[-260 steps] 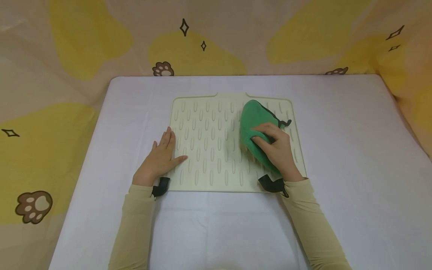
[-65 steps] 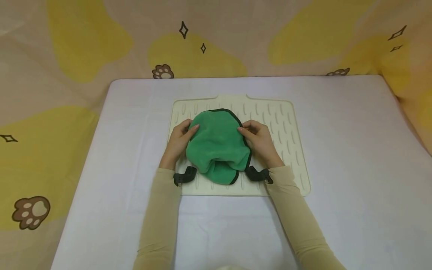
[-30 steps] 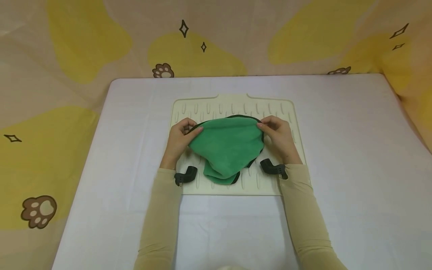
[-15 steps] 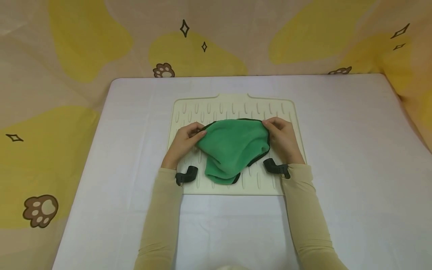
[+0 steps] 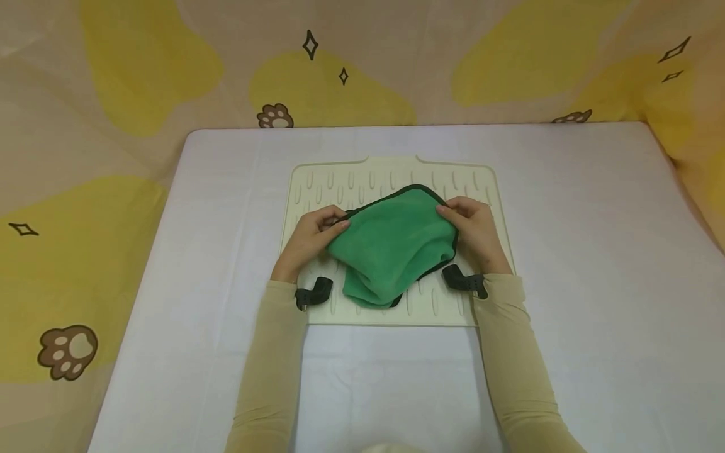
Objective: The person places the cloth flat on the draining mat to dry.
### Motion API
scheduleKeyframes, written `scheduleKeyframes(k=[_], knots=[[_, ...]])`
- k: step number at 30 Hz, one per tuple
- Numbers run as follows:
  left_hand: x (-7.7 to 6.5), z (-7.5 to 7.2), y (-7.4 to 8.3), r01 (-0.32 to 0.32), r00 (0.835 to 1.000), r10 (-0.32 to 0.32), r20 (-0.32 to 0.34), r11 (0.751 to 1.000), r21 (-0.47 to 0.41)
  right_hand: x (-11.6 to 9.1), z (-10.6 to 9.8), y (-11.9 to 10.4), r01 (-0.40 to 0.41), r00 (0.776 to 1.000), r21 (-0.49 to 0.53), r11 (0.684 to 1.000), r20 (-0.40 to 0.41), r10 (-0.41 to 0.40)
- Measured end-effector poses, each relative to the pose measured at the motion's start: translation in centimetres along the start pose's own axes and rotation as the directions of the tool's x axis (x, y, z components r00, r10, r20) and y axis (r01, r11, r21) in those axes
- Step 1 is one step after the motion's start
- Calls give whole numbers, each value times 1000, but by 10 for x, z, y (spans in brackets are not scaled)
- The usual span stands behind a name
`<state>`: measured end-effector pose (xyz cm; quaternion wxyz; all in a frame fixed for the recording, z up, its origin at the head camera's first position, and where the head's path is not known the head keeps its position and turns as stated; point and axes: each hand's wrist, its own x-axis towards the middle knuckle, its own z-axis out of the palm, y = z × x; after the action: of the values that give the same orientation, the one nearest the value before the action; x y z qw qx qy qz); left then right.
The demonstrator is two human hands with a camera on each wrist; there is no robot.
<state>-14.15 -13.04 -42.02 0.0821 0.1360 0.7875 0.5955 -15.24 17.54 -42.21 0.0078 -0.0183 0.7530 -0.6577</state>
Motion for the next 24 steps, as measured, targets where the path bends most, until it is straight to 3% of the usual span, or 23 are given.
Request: scheduleKeyframes(k=[4,8,13,17,20,24], knots=[[0,-1,-2,16,1000,-16,6,1000,15,1,-1,1,-6,998,74,997,-55,10],[0,-4,-3,6,999,-5,50,1000,-3,1,-4,0,-18,993,74,997,-115,26],[-1,-7,-3,-62,987,77,144,993,-102,0,-9,-2,-37,984,124,992,-170,57],[-1,-8,-4,-100,975,133,180,978,-181,-1,-13,-3,-34,981,166,986,-184,65],[-1,-7,-3,-72,978,106,180,979,-189,-1,-15,-4,-27,981,162,986,-183,57],[0,-5,-1,-20,996,24,88,998,-52,-1,-16,-4,-16,984,146,989,-174,42]])
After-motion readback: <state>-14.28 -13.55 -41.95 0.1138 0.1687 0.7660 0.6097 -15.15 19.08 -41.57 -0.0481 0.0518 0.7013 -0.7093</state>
